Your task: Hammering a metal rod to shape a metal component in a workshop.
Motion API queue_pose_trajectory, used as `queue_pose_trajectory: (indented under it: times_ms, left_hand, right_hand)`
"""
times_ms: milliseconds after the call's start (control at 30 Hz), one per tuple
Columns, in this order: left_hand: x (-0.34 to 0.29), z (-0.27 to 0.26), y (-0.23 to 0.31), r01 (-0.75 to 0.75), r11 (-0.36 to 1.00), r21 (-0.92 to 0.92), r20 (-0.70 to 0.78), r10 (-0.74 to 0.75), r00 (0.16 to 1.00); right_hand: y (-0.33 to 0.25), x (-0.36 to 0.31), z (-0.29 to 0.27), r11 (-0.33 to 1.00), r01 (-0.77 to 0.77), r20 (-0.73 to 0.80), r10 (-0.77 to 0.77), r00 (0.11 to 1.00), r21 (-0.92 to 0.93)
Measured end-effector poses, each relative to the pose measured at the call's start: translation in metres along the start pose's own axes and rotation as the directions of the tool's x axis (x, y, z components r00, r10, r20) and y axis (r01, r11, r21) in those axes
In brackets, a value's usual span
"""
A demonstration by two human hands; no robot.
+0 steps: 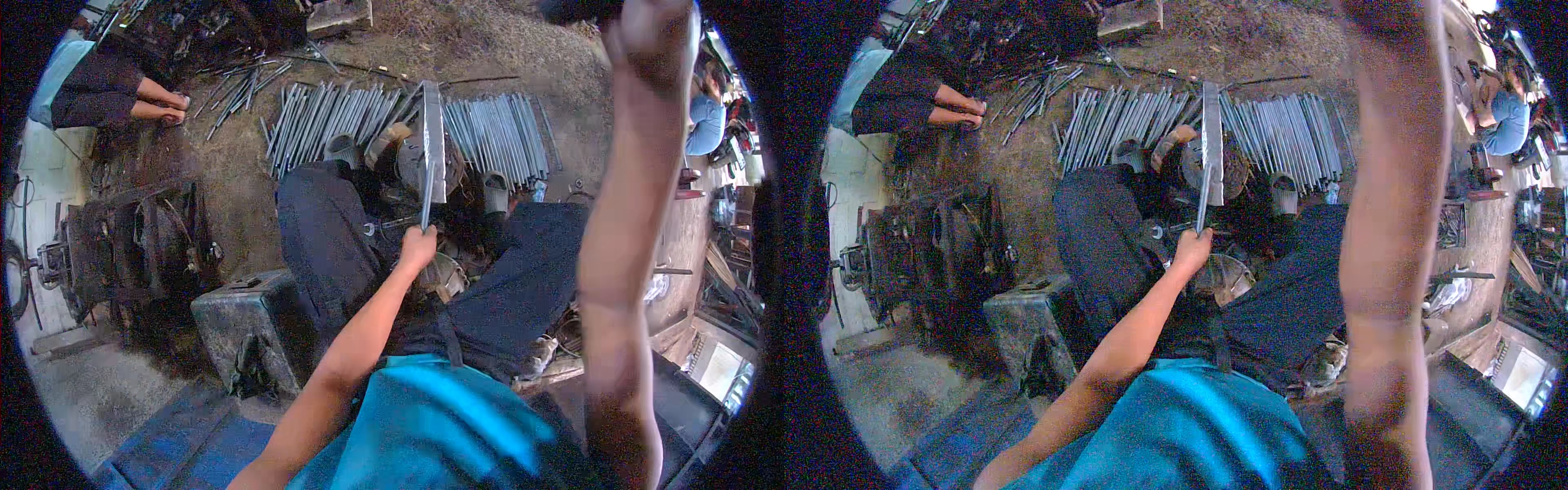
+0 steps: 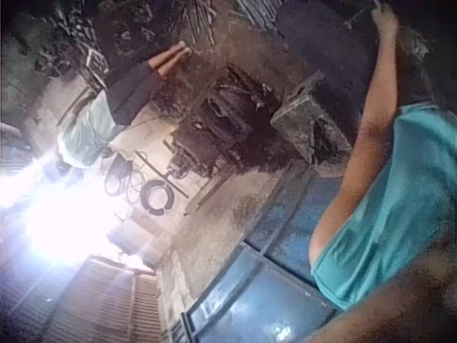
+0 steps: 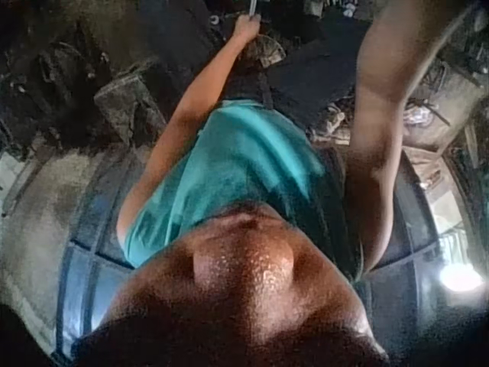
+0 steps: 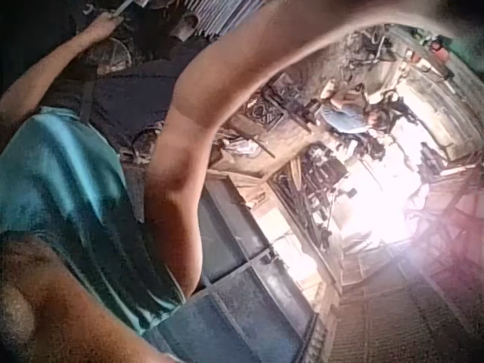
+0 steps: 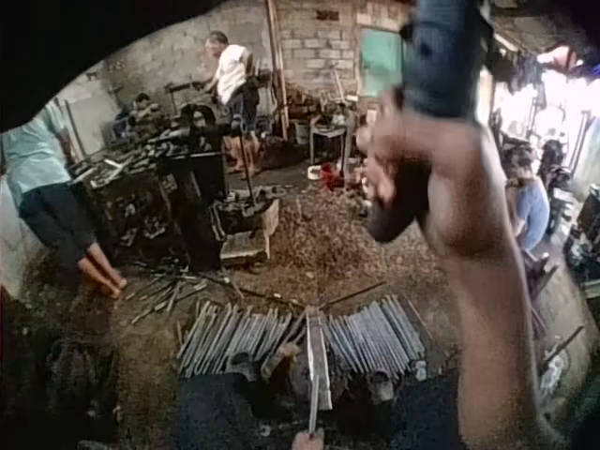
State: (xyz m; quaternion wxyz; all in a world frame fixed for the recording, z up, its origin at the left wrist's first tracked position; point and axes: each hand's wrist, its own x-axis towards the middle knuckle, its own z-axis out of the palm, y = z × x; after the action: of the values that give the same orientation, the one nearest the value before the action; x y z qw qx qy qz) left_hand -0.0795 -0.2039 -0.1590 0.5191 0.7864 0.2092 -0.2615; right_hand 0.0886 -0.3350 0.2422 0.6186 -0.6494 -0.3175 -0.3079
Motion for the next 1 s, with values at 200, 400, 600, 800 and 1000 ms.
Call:
queue_pose_trajectory:
  times_ms: [200, 400, 600, 800, 1000]
  left_hand:
    - [0.001, 0.002, -0.012, -0.054, 0.992, 0.116, -0.090, 0.065, 0.994]
    - [-0.002, 0.010, -0.013, -0.058, 0.987, 0.149, -0.027, 0.063, 0.998]
    - [0.001, 0.004, -0.007, -0.091, 0.988, 0.127, -0.107, 0.105, 0.989]
    - [0.000, 0.013, 0.001, -0.112, 0.976, 0.189, -0.121, 0.136, 0.983]
    - [0.007, 0.016, -0.009, -0.118, 0.981, 0.152, -0.126, 0.138, 0.982]
  right_hand:
    - [0.097, -0.289, 0.019, 0.559, -0.796, -0.162, 0.785, 0.598, -0.232]
    - [0.144, -0.308, -0.045, 0.125, -0.990, -0.233, 0.967, 0.107, 0.064]
    - [0.070, -0.138, -0.053, 0.586, -0.797, -0.069, 0.810, 0.583, 0.144]
    - [0.030, -0.055, -0.045, 0.909, -0.275, 0.036, 0.278, 0.960, 0.314]
    - [0.120, -0.305, 0.004, 0.392, -0.912, -0.181, 0.895, 0.408, -0.122]
